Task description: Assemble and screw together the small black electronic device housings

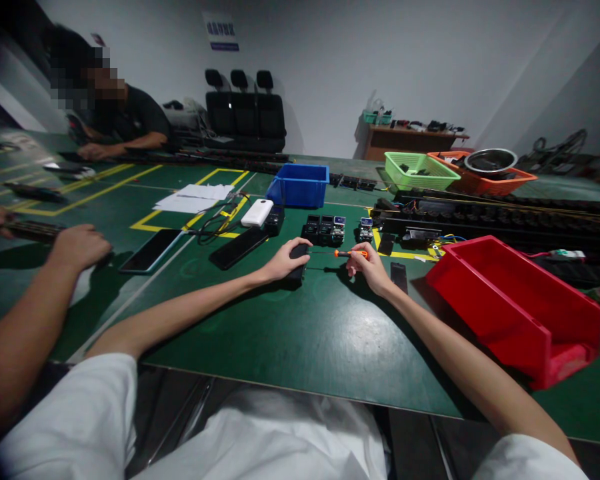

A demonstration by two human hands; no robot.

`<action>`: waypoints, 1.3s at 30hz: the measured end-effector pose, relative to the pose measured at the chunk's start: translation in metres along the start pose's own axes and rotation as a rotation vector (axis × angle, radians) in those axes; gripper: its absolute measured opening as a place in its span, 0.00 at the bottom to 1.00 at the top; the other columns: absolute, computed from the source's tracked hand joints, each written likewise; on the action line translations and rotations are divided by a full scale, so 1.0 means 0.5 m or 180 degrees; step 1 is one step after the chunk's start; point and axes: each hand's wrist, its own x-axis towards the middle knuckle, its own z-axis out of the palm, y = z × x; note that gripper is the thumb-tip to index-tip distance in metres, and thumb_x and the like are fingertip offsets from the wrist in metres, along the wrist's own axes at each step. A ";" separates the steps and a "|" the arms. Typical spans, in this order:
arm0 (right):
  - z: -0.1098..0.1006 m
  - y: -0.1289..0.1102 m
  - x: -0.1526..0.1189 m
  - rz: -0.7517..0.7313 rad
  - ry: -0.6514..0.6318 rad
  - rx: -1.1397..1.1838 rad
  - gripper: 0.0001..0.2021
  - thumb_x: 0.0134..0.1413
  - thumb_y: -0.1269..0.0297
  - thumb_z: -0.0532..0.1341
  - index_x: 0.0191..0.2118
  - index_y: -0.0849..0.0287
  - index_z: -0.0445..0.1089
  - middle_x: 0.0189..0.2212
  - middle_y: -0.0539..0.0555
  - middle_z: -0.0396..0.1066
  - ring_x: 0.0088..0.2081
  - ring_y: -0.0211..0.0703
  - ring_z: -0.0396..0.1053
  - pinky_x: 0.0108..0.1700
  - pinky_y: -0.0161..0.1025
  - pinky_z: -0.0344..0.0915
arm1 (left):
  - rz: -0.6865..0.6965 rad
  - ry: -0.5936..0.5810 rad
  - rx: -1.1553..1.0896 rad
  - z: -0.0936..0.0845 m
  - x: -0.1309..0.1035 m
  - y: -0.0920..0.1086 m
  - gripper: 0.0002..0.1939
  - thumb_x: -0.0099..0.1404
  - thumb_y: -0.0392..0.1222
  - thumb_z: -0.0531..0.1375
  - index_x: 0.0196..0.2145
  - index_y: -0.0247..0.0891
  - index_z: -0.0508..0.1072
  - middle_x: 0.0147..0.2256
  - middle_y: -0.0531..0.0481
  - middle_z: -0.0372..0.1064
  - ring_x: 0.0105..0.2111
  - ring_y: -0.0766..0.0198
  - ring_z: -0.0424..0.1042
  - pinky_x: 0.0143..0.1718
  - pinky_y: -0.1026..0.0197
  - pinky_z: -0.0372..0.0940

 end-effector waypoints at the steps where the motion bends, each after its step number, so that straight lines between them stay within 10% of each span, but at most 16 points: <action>1: -0.001 0.000 0.000 0.0008 -0.0001 0.0069 0.15 0.53 0.55 0.65 0.40 0.53 0.61 0.23 0.46 0.72 0.22 0.37 0.68 0.26 0.35 0.64 | 0.0004 0.0003 -0.0004 0.000 0.000 0.001 0.15 0.61 0.43 0.60 0.47 0.41 0.71 0.43 0.49 0.67 0.43 0.60 0.67 0.50 0.57 0.62; 29: 0.000 -0.004 -0.004 0.0050 -0.0011 -0.0125 0.16 0.55 0.49 0.63 0.33 0.54 0.61 0.15 0.43 0.64 0.14 0.35 0.60 0.14 0.30 0.56 | 0.0065 0.0009 0.0018 -0.001 0.000 -0.003 0.16 0.61 0.44 0.61 0.46 0.40 0.71 0.42 0.49 0.67 0.43 0.60 0.67 0.49 0.57 0.63; 39: -0.003 -0.001 -0.001 0.0042 0.0081 0.0138 0.14 0.50 0.60 0.66 0.41 0.52 0.62 0.27 0.46 0.72 0.28 0.39 0.71 0.27 0.34 0.66 | 0.0064 0.0018 0.0004 0.000 0.000 -0.003 0.15 0.61 0.44 0.61 0.46 0.41 0.71 0.42 0.49 0.67 0.43 0.60 0.67 0.49 0.57 0.63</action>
